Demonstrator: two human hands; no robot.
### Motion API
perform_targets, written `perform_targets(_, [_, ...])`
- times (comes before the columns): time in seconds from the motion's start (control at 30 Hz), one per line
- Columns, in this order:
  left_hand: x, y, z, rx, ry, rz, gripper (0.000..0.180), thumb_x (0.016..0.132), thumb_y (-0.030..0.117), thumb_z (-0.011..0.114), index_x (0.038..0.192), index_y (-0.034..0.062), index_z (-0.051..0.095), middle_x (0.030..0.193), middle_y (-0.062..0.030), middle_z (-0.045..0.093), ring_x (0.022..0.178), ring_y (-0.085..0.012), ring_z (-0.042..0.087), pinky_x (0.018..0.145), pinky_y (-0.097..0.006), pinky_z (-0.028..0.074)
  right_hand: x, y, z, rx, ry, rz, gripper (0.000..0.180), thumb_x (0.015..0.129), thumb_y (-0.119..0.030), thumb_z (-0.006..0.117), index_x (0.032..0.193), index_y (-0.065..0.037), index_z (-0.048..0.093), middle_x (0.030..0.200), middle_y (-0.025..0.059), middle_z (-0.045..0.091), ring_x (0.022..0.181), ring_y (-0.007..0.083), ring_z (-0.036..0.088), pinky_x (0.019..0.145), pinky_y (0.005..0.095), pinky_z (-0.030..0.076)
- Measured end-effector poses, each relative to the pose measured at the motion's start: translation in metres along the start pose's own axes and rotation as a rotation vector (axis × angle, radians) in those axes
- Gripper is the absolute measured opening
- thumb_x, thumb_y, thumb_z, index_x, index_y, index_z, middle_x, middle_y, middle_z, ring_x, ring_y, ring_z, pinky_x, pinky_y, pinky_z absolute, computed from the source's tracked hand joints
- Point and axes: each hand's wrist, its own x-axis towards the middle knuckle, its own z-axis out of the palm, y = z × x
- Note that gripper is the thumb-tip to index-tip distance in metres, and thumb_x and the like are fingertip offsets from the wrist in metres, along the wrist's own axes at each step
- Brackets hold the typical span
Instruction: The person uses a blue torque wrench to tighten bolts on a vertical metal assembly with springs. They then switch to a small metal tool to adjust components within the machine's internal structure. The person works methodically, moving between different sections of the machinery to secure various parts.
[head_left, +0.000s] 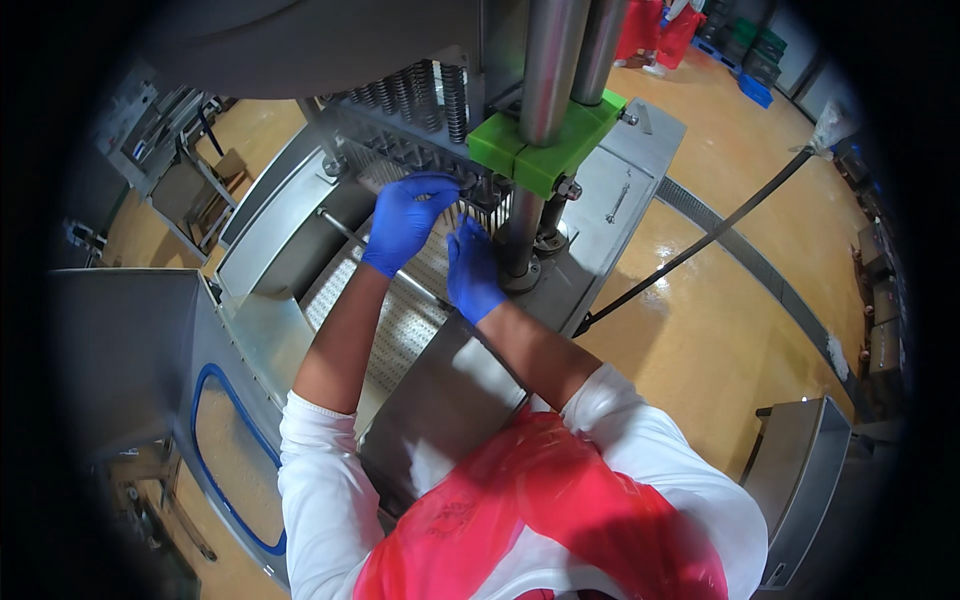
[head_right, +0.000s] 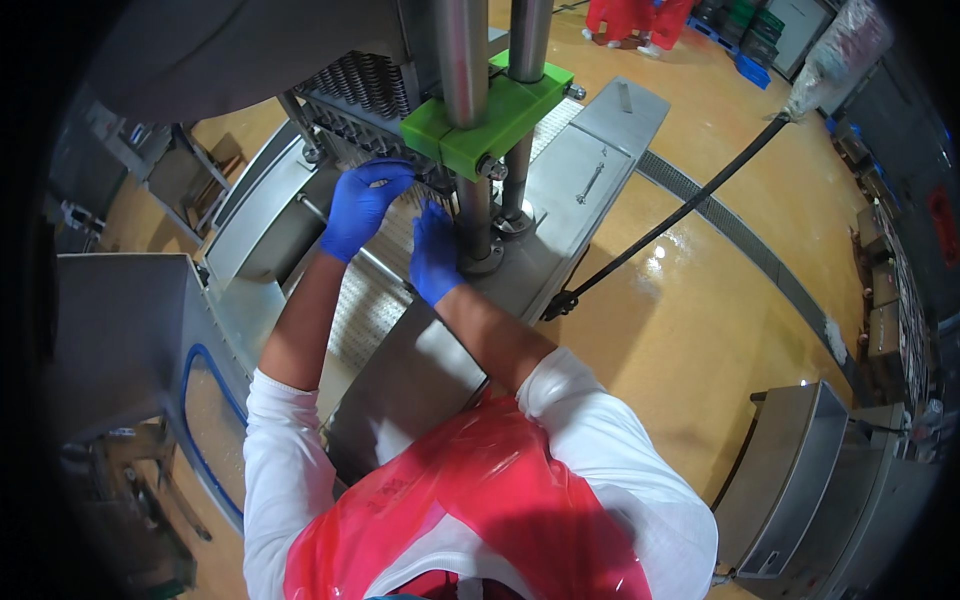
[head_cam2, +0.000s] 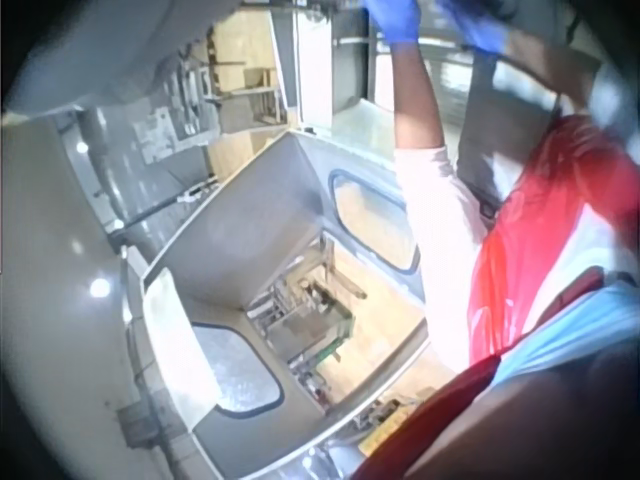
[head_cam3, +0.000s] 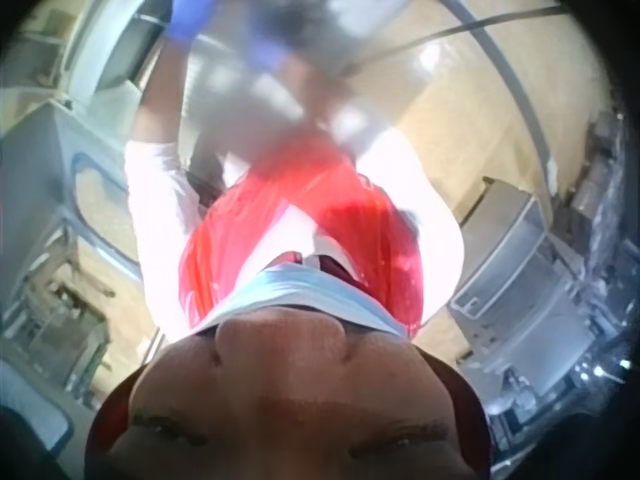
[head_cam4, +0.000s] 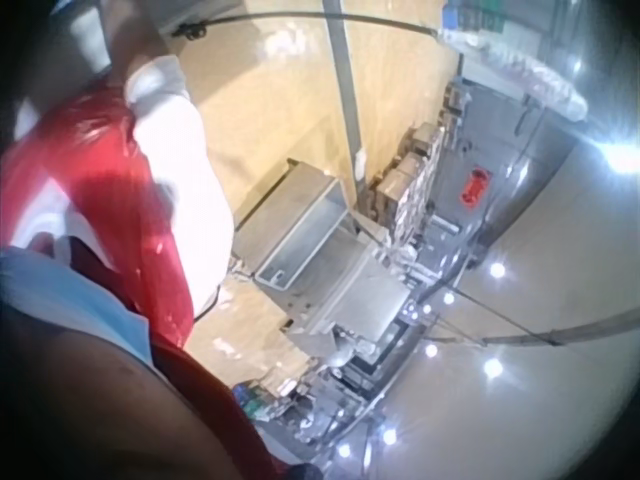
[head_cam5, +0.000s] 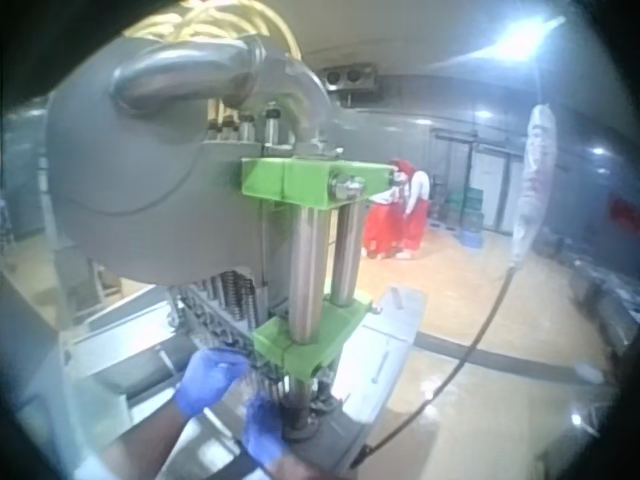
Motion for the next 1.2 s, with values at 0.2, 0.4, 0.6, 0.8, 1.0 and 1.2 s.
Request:
perform_targets(0.2, [0.006, 0.008, 0.02, 0.087, -0.012, 0.032, 0.02, 0.087, 0.009, 0.071, 0.104, -0.0003, 0.076, 0.11, -0.0136, 0.074, 0.103, -0.0228, 0.07, 0.094, -0.032, 0.052, 0.036, 0.01, -0.008, -0.266, 0.05, -0.222, 0.032, 0.105, -0.021, 0.052, 0.132, -0.006, 0.056, 0.129, 0.0069, 0.06, 0.121, 0.015, 0.056, 0.101, 0.0258, 0.048])
perform_targets(0.4, [0.012, 0.01, 0.035, 0.17, -0.027, 0.043, 0.019, 0.088, 0.012, 0.072, 0.103, 0.0011, 0.075, 0.101, -0.0151, 0.075, 0.089, -0.0241, 0.073, 0.083, -0.034, 0.056, 0.026, -0.022, 0.013, 0.377, 0.017, 0.235, 0.028, 0.105, -0.019, 0.046, 0.128, -0.009, 0.058, 0.123, 0.0058, 0.064, 0.111, 0.0122, 0.061, 0.092, 0.0245, 0.052])
perform_targets(0.6, [0.008, 0.005, 0.031, 0.205, -0.102, 0.049, 0.021, 0.09, 0.014, 0.072, 0.107, 0.0028, 0.075, 0.107, -0.0166, 0.074, 0.094, -0.0236, 0.073, 0.085, -0.034, 0.055, 0.019, -0.03, 0.028, 0.303, 0.01, 0.178, 0.024, 0.104, -0.016, 0.047, 0.123, -0.01, 0.059, 0.112, 0.0029, 0.066, 0.101, 0.0113, 0.064, 0.087, 0.0252, 0.053])
perform_targets(0.8, [0.008, -0.005, 0.045, 0.217, 0.131, 0.165, 0.021, 0.09, 0.013, 0.071, 0.108, 0.0021, 0.074, 0.107, -0.0176, 0.074, 0.097, -0.0284, 0.073, 0.085, -0.035, 0.056, 0.032, -0.029, 0.01, 0.321, -0.027, 0.271, 0.025, 0.104, -0.022, 0.045, 0.121, -0.01, 0.06, 0.112, 0.0036, 0.066, 0.099, 0.0147, 0.063, 0.087, 0.029, 0.052])
perform_targets(1.0, [0.007, 0.012, 0.048, 0.219, 0.218, 0.183, 0.018, 0.084, 0.004, 0.067, 0.101, 0.0029, 0.074, 0.102, -0.0193, 0.072, 0.095, -0.0362, 0.07, 0.084, -0.04, 0.056, 0.026, -0.031, 0.001, 0.332, 0.072, 0.219, 0.024, 0.105, -0.024, 0.045, 0.116, -0.011, 0.061, 0.107, 0.0036, 0.066, 0.098, 0.013, 0.063, 0.086, 0.0288, 0.051])
perform_targets(1.2, [0.004, 0.02, 0.041, 0.176, 0.228, 0.169, 0.018, 0.086, 0.008, 0.068, 0.101, 0.0028, 0.075, 0.1, -0.0171, 0.073, 0.092, -0.0328, 0.071, 0.082, -0.037, 0.056, -0.028, -0.072, 0.056, 0.34, 0.004, 0.214, 0.031, 0.102, -0.034, 0.056, 0.117, -0.007, 0.06, 0.105, 0.0048, 0.064, 0.102, 0.0178, 0.063, 0.094, 0.0321, 0.049])
